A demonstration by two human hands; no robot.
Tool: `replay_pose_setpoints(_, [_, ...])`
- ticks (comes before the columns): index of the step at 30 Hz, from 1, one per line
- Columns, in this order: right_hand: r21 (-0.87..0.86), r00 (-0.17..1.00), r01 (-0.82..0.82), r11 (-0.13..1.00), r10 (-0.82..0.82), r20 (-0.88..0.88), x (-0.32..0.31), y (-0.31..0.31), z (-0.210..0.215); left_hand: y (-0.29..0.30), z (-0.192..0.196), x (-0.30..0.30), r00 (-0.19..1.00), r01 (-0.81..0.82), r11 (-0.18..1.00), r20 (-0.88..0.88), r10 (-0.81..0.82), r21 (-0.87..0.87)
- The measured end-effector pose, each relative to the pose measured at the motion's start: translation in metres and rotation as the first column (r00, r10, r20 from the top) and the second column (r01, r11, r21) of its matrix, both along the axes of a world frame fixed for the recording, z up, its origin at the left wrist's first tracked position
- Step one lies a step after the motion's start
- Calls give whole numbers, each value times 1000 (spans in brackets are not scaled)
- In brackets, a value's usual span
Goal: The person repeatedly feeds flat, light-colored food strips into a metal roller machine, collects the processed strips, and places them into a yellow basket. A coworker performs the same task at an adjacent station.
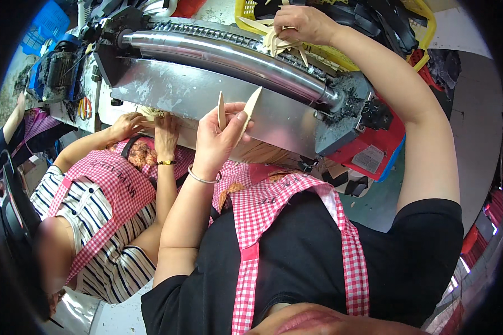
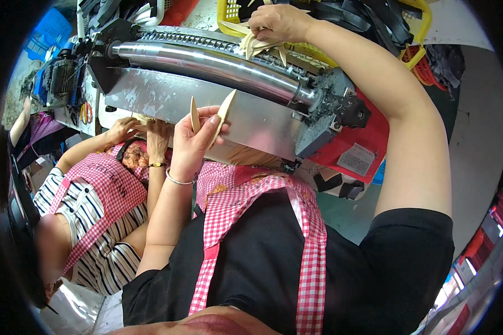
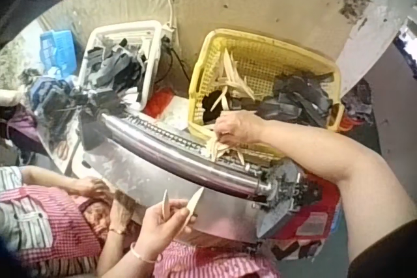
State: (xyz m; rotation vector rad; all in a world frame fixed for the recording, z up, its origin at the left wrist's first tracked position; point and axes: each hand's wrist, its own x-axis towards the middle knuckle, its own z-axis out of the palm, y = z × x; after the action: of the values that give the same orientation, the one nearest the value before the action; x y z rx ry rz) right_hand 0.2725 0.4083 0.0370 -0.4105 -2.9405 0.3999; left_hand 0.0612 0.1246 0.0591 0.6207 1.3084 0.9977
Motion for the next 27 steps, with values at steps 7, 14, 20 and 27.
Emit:
replay_pose_setpoints(7, [-111, 960, 183, 977, -202, -193, 12, 9, 0, 8, 1, -3, 995, 101, 995, 10, -101, -11])
replay_pose_setpoints(14, [-562, 657, 555, 614, -737, -158, 13, -50, 133, 0, -7, -2, 991, 103, 989, -97, -93, 105])
replay_pose_setpoints(20, [-988, 617, 141, 59, -786, 41, 24, -232, 150, 1, -9, 7, 961, 126, 974, -267, -73, 187])
replay_pose_setpoints(27, [-849, 486, -199, -489, -802, 348, -19, -278, 18, 23, -13, 5, 923, 78, 981, -386, -3, 179])
